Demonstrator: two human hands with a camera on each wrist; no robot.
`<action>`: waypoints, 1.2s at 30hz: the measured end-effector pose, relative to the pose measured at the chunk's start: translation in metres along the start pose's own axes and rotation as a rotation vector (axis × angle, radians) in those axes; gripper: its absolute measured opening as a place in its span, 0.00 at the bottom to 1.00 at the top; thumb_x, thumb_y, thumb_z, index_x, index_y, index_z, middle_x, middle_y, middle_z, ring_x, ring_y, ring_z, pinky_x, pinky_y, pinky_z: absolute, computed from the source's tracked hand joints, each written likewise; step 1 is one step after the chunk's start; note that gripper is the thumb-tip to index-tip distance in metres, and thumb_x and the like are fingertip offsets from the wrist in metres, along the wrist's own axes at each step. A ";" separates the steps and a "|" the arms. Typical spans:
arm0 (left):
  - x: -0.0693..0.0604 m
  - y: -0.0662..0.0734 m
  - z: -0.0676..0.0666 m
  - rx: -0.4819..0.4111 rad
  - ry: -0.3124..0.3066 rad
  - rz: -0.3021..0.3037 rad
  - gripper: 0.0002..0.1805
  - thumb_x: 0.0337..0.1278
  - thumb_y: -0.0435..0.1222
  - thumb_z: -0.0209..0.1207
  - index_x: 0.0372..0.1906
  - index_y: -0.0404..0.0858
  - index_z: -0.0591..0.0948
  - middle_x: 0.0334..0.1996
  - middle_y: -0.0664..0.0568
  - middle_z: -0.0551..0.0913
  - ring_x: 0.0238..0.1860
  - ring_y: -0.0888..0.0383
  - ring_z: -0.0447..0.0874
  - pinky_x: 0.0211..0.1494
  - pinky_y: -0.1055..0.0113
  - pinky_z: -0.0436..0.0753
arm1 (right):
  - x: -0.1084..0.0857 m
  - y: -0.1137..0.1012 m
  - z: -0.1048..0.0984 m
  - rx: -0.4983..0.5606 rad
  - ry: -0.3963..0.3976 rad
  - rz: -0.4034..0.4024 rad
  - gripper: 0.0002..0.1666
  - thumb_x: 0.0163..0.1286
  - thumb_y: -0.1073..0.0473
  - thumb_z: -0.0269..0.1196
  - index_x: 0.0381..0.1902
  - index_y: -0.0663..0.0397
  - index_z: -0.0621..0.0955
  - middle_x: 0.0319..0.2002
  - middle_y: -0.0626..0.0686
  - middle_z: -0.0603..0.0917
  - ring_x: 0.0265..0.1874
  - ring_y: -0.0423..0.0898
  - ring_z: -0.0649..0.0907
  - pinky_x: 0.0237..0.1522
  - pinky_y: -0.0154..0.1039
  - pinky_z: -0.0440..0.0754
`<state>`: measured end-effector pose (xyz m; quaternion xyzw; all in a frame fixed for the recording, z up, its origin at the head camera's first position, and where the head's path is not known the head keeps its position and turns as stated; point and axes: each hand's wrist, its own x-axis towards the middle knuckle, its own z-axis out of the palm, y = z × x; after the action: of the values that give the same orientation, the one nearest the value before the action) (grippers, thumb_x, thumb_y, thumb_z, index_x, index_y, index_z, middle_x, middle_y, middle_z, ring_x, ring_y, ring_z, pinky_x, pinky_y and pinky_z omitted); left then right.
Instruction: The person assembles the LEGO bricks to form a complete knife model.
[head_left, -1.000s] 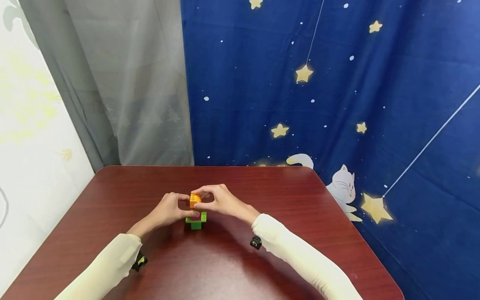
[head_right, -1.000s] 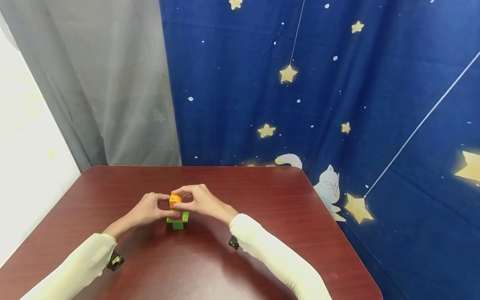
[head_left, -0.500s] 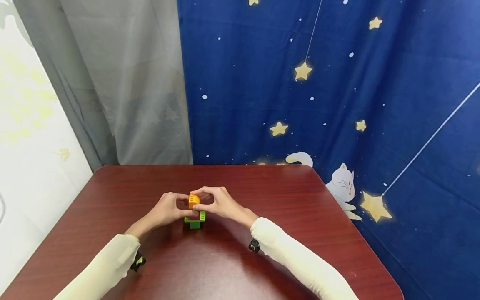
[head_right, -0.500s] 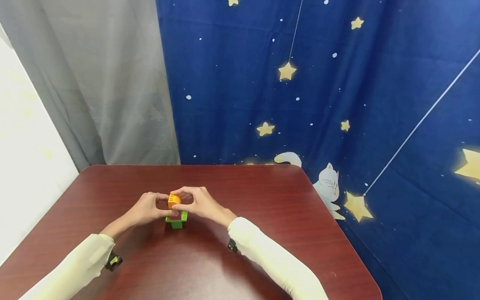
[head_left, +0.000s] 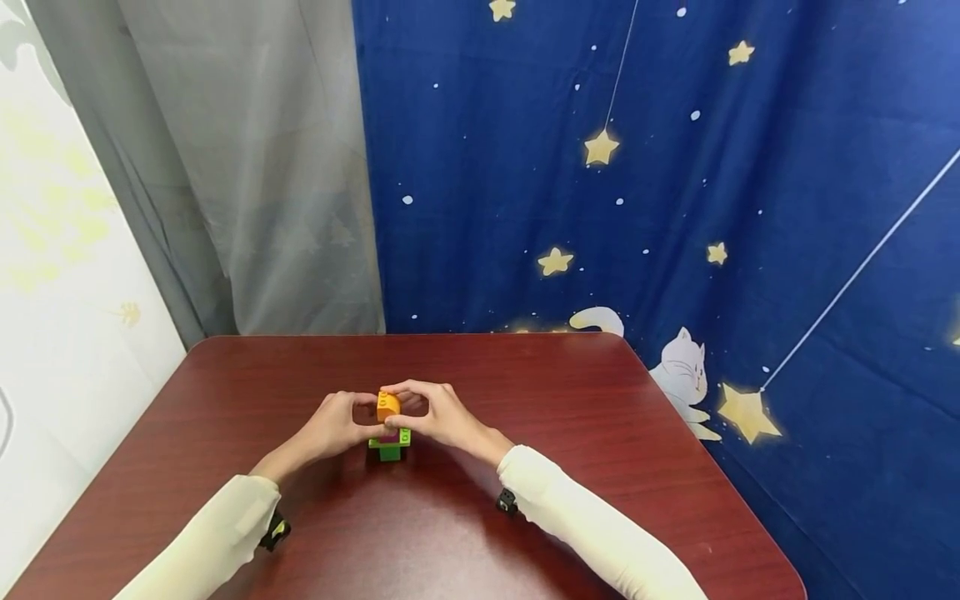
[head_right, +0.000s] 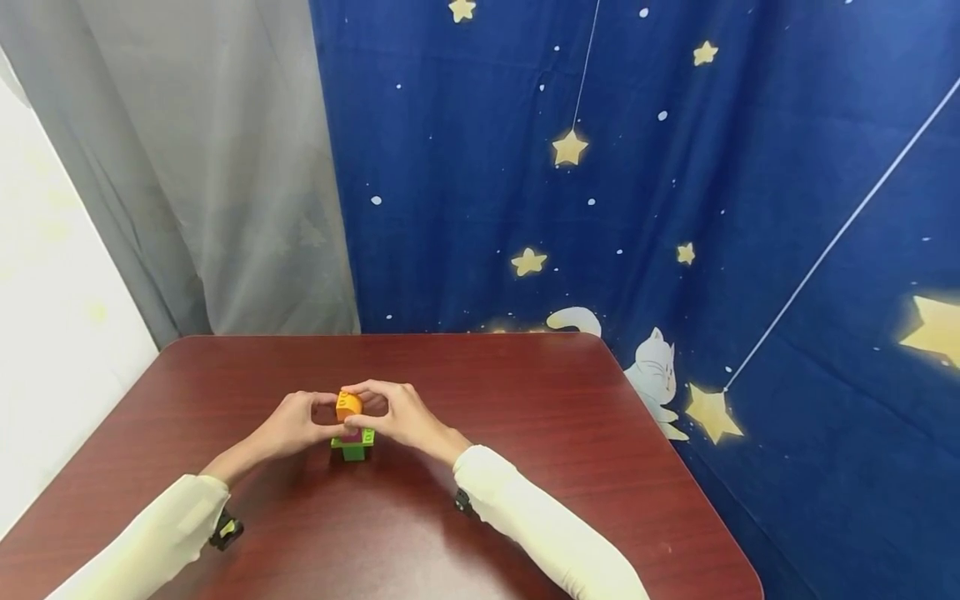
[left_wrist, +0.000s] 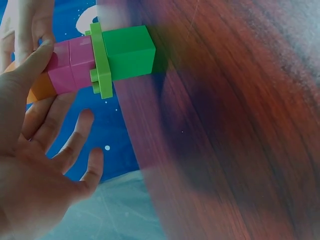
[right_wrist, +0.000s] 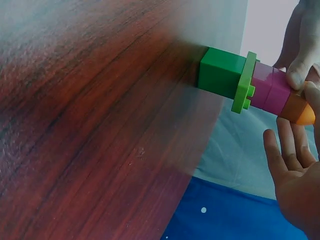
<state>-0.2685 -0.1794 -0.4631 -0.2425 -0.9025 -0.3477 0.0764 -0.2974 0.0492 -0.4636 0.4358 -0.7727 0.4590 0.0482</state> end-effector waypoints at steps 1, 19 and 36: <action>-0.001 0.000 0.000 0.003 0.001 0.003 0.22 0.53 0.48 0.77 0.47 0.38 0.88 0.40 0.53 0.90 0.46 0.48 0.88 0.53 0.44 0.83 | 0.000 0.000 0.001 0.000 -0.001 -0.006 0.29 0.67 0.59 0.74 0.64 0.54 0.81 0.48 0.51 0.89 0.44 0.36 0.88 0.48 0.40 0.87; -0.010 0.000 0.009 -0.186 -0.052 0.041 0.24 0.60 0.39 0.73 0.56 0.31 0.82 0.43 0.46 0.90 0.43 0.51 0.91 0.48 0.54 0.88 | -0.015 0.009 0.001 0.057 -0.105 -0.010 0.40 0.72 0.68 0.67 0.78 0.50 0.67 0.62 0.54 0.79 0.58 0.47 0.83 0.55 0.41 0.84; 0.028 0.009 0.042 -0.335 -0.066 -0.042 0.40 0.60 0.34 0.73 0.72 0.25 0.69 0.48 0.40 0.88 0.46 0.49 0.91 0.45 0.64 0.88 | -0.028 0.040 -0.042 0.105 -0.007 0.186 0.30 0.71 0.63 0.70 0.67 0.51 0.71 0.57 0.55 0.85 0.56 0.49 0.86 0.57 0.40 0.83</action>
<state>-0.2867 -0.1346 -0.4808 -0.2442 -0.8389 -0.4865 -0.0017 -0.3224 0.1068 -0.4792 0.3657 -0.7848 0.4999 -0.0202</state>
